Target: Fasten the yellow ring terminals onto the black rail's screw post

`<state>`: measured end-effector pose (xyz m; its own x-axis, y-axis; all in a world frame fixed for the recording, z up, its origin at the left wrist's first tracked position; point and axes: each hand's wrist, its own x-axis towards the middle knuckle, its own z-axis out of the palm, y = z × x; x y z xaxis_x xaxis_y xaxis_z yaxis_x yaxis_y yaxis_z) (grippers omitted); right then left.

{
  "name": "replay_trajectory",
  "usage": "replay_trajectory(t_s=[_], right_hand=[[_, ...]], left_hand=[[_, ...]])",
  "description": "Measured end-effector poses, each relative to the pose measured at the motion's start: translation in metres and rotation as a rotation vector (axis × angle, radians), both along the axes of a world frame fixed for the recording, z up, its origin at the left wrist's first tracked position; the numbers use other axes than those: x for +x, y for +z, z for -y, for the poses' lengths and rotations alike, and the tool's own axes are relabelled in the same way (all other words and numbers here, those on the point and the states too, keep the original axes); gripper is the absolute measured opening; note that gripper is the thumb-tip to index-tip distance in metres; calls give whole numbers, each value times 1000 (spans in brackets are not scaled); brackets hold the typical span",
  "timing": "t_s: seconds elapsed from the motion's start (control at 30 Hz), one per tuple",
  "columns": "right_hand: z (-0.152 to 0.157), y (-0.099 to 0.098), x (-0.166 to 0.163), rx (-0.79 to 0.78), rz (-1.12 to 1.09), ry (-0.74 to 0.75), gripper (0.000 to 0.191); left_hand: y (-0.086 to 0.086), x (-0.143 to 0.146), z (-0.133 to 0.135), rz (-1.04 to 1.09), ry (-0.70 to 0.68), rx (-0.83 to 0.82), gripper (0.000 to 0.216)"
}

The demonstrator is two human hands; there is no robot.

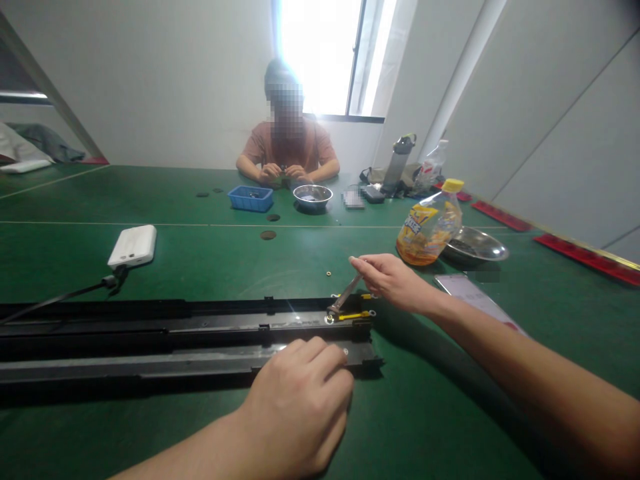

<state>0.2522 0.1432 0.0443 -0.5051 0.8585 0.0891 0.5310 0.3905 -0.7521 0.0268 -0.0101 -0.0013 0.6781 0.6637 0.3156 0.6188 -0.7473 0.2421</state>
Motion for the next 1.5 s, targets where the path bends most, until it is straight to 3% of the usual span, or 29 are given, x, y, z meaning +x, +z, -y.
replay_trajectory(t_s=[0.33, 0.73, 0.97, 1.3, 1.5], right_hand=[[8, -7, 4, 6, 13, -56, 60], [29, 1, 4, -16, 81, -166, 58], [44, -5, 12, -183, 4, -220, 60], [57, -19, 19, -418, -150, -186, 63], [65, -17, 27, -509, -71, -165, 67]], left_hand=[[-1, 0, 0, 9, -5, 11, 6], [-1, 0, 0, 7, -2, 4, 7], [-1, 1, 0, 10, 0, 10, 6], [2, 1, 0, 11, -7, 7, 5], [2, 1, 0, 11, -2, 6, 6]])
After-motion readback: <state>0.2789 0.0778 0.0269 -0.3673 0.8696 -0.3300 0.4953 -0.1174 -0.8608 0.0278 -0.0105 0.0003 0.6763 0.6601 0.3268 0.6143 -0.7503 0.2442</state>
